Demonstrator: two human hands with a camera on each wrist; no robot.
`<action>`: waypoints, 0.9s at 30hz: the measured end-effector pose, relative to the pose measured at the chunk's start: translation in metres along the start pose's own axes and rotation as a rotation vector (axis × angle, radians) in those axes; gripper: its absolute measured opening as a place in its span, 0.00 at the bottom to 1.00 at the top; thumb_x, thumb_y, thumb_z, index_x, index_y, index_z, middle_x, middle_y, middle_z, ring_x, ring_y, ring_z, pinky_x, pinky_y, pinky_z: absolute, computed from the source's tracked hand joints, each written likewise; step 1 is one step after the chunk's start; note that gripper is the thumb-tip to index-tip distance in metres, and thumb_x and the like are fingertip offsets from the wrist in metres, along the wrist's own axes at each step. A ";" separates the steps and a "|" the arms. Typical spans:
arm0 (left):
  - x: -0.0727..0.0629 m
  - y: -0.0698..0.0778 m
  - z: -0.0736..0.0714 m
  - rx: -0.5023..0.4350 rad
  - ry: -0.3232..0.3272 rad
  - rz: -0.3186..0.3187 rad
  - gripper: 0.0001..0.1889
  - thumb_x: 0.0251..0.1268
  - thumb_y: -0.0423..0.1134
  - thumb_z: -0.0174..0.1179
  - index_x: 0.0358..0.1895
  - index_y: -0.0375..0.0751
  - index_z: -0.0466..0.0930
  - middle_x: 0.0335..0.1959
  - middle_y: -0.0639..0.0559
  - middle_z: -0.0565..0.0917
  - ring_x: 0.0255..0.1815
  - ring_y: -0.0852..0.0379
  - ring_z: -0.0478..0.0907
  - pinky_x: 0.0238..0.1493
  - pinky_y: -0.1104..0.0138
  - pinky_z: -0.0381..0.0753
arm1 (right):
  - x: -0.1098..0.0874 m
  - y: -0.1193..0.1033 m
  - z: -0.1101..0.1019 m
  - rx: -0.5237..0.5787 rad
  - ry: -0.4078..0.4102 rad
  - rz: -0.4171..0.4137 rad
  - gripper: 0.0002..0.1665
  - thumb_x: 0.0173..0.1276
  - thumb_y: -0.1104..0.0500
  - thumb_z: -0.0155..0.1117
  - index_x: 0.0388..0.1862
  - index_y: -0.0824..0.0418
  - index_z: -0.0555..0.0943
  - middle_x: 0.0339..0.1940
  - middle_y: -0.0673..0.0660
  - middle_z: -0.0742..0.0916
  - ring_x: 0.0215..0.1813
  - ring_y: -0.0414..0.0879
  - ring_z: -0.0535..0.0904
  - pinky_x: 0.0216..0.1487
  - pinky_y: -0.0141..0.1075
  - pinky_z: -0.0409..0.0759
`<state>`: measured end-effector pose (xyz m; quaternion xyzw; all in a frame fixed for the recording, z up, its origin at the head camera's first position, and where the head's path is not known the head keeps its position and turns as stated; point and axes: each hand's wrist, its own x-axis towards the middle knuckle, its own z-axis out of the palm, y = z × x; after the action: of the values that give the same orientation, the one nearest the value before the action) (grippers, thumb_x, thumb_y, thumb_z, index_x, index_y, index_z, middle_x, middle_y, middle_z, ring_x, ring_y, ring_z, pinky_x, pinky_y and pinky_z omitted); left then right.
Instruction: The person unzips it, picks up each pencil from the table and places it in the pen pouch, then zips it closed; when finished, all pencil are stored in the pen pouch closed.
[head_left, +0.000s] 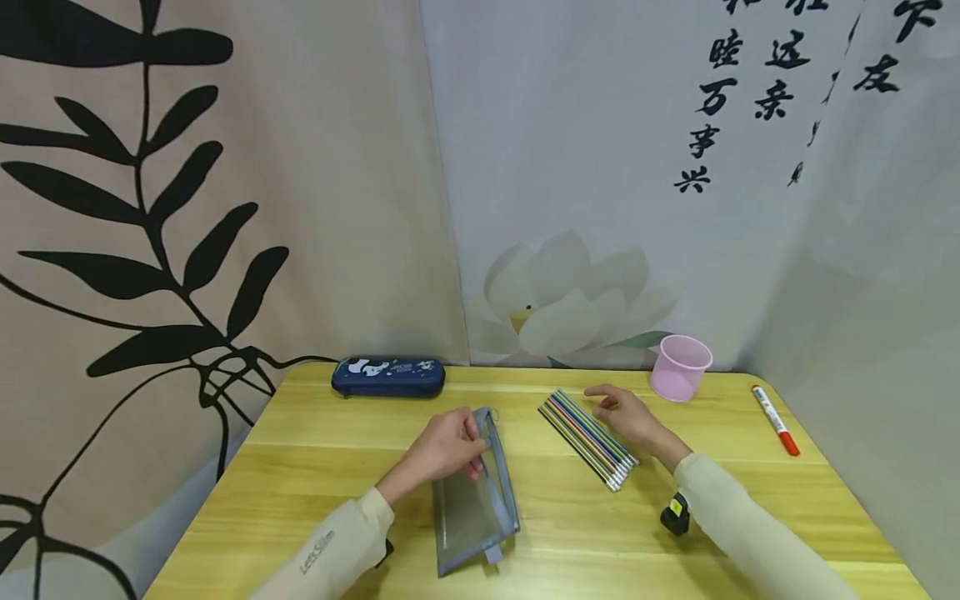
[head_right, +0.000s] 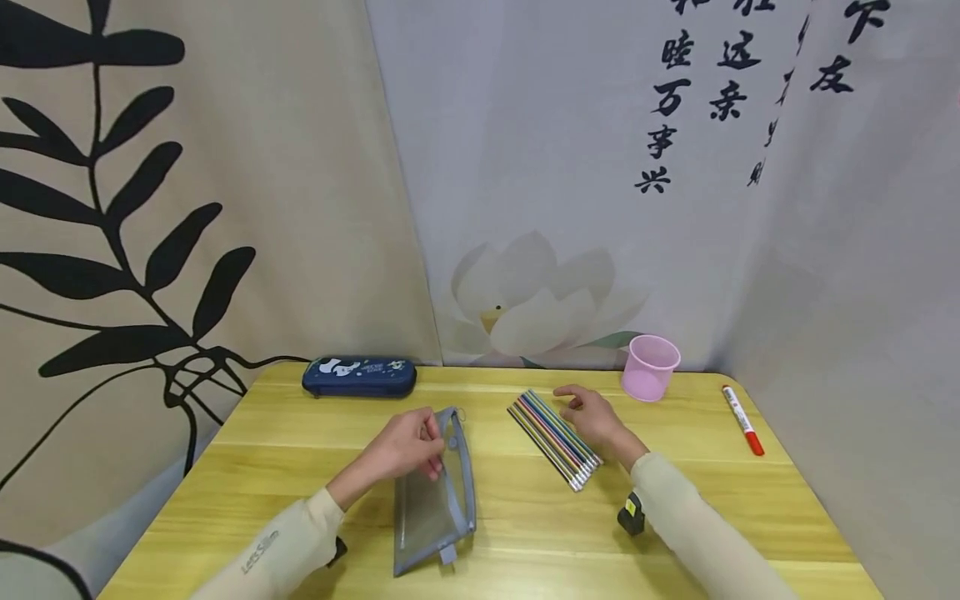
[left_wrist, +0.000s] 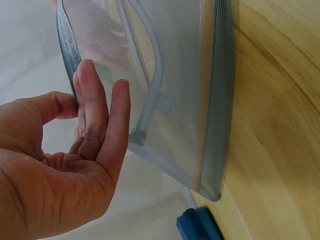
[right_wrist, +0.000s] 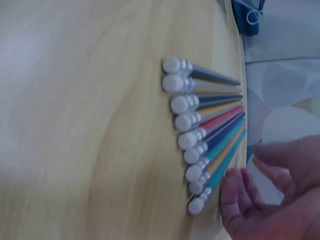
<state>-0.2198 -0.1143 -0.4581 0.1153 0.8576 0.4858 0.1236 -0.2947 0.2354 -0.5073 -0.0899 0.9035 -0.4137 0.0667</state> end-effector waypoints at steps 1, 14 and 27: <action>0.000 0.000 0.000 0.003 0.000 0.001 0.06 0.69 0.30 0.64 0.37 0.36 0.74 0.22 0.46 0.86 0.20 0.52 0.87 0.32 0.51 0.94 | 0.001 0.001 0.000 0.014 -0.011 0.003 0.23 0.78 0.66 0.61 0.70 0.63 0.78 0.52 0.66 0.85 0.51 0.53 0.81 0.46 0.39 0.82; 0.006 0.008 0.003 0.010 -0.015 0.011 0.05 0.70 0.30 0.62 0.37 0.35 0.75 0.22 0.46 0.86 0.19 0.53 0.87 0.33 0.51 0.94 | 0.006 0.009 -0.003 0.205 -0.083 0.040 0.20 0.79 0.67 0.60 0.67 0.66 0.81 0.46 0.65 0.87 0.34 0.45 0.76 0.29 0.31 0.79; 0.006 0.011 0.008 0.018 -0.031 -0.004 0.06 0.71 0.30 0.63 0.38 0.36 0.74 0.23 0.46 0.87 0.21 0.49 0.88 0.34 0.49 0.94 | 0.014 0.010 0.001 0.165 -0.090 0.054 0.20 0.73 0.70 0.63 0.63 0.66 0.83 0.44 0.63 0.87 0.36 0.44 0.80 0.29 0.31 0.81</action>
<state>-0.2224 -0.1010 -0.4534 0.1224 0.8600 0.4761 0.1369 -0.3090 0.2380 -0.5162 -0.0780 0.8646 -0.4803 0.1255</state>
